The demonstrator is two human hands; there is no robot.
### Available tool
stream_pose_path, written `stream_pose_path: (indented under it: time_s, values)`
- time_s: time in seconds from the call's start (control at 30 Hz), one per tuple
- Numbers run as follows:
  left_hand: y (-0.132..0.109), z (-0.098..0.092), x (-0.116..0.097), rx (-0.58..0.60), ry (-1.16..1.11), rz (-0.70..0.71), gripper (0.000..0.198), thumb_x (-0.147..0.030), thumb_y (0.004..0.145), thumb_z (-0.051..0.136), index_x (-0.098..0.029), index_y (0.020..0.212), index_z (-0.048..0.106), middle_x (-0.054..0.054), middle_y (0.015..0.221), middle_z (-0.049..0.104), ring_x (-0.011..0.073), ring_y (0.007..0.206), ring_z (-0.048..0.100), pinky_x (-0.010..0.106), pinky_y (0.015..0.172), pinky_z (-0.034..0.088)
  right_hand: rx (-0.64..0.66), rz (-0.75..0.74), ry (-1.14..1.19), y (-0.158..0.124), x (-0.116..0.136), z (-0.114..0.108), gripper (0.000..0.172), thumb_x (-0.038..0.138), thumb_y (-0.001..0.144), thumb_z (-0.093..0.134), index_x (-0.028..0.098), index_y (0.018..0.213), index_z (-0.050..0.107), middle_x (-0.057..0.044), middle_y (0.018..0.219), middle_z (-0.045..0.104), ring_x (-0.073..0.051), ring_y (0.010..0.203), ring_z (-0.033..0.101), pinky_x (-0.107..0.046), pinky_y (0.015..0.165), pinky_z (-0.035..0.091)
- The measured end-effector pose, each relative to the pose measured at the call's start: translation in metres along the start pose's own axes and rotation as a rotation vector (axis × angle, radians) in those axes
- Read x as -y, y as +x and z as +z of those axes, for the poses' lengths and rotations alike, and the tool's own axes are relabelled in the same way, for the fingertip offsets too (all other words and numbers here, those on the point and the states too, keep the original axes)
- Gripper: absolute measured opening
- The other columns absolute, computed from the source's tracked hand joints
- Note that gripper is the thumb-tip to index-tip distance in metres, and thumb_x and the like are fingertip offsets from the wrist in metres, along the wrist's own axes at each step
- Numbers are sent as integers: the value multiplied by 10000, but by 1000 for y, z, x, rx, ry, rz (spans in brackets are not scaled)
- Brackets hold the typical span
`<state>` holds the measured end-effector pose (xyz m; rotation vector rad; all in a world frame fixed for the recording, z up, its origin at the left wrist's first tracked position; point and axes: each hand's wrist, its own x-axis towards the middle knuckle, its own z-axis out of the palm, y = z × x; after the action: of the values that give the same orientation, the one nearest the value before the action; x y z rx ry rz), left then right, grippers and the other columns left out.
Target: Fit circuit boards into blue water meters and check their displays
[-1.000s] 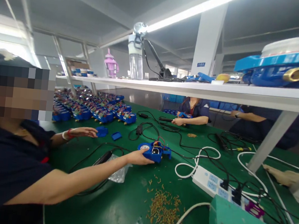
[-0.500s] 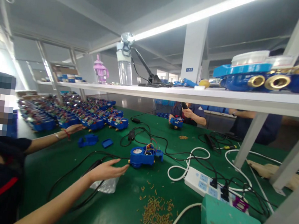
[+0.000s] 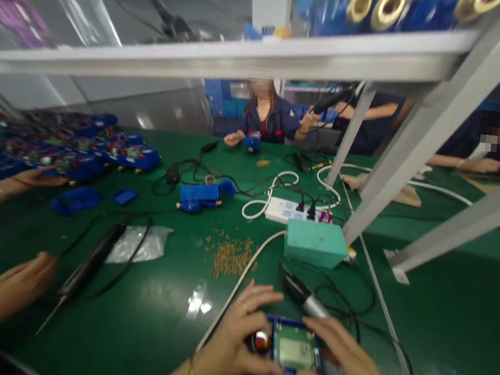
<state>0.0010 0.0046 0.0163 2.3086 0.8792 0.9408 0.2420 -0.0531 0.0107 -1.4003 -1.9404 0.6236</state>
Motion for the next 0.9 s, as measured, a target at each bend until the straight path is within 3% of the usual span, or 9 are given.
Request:
stream_pose_path:
  time_s: [0.07, 0.13, 0.23, 0.37, 0.53, 0.63, 0.7, 0.77, 0.9]
  values:
    - [-6, 16, -7, 10, -120, -197, 437, -486, 601, 859, -205, 837, 620, 129, 1350, 585, 320, 1291, 522, 580, 1078, 423, -25, 98, 38, -3, 1, -2, 407, 393, 820, 728, 263, 1199, 655, -58, 1194, 638, -226, 1021, 681, -256, 796, 624]
    - [-7, 14, -8, -1, -232, -306, 533, -395, 620, 860, -205, 1029, 576, 151, 1394, 518, 306, 1307, 498, 529, 1069, 442, -5, 146, 70, -4, 5, -4, 414, 397, 835, 717, 244, 1212, 637, -71, 1182, 615, -228, 1043, 660, -298, 844, 617]
    - [1, 7, -4, 67, -363, -274, 720, -308, 660, 823, -210, 1282, 473, 138, 1366, 533, 277, 1274, 526, 460, 1073, 444, 11, 172, 64, -3, 15, -6, 405, 385, 852, 703, 240, 1221, 620, -74, 1188, 590, -221, 1063, 636, -312, 866, 610]
    - [14, 12, -2, 208, -485, -181, 587, -346, 667, 829, -212, 1187, 592, 84, 1149, 667, 240, 1067, 642, 376, 958, 506, 14, 181, 57, -1, 22, -6, 395, 376, 864, 685, 231, 1224, 611, -77, 1185, 597, -225, 1071, 631, -318, 860, 612]
    - [16, 18, -3, 158, -528, -241, 542, -316, 667, 837, -203, 1156, 633, 73, 1102, 679, 226, 1023, 646, 354, 912, 498, 33, 228, 91, -5, 17, -13, 481, 383, 848, 705, 241, 1294, 596, -79, 1281, 587, -240, 1166, 604, -359, 957, 564]
    - [15, 18, -3, 170, -543, -269, 546, -311, 666, 841, -207, 1161, 636, 71, 1106, 673, 222, 1020, 642, 349, 899, 497, 107, 309, 265, -13, 14, -20, 669, 402, 851, 699, 260, 1452, 441, -89, 1397, 541, -249, 1202, 598, -399, 998, 532]
    - [15, 18, -3, 173, -551, -272, 549, -308, 670, 839, -212, 1168, 630, 70, 1112, 671, 222, 1028, 637, 352, 902, 496, 128, 350, 335, -19, 15, -22, 683, 385, 887, 653, 247, 1494, 371, -105, 1453, 493, -252, 1207, 598, -408, 998, 528]
    - [15, 18, -2, 168, -555, -268, 557, -304, 670, 840, -216, 1176, 623, 67, 1117, 669, 224, 1036, 632, 358, 910, 492, 110, 341, 278, -21, 17, -19, 616, 358, 913, 610, 218, 1476, 404, -112, 1475, 467, -256, 1228, 582, -410, 1009, 518]
    - [15, 18, -1, 180, -564, -275, 550, -307, 676, 840, -211, 1173, 625, 65, 1111, 663, 225, 1034, 625, 350, 905, 484, 11, 181, -117, -17, 18, -11, 544, 365, 885, 636, 127, 1363, 534, -141, 1360, 578, -278, 1225, 582, -437, 1040, 493]
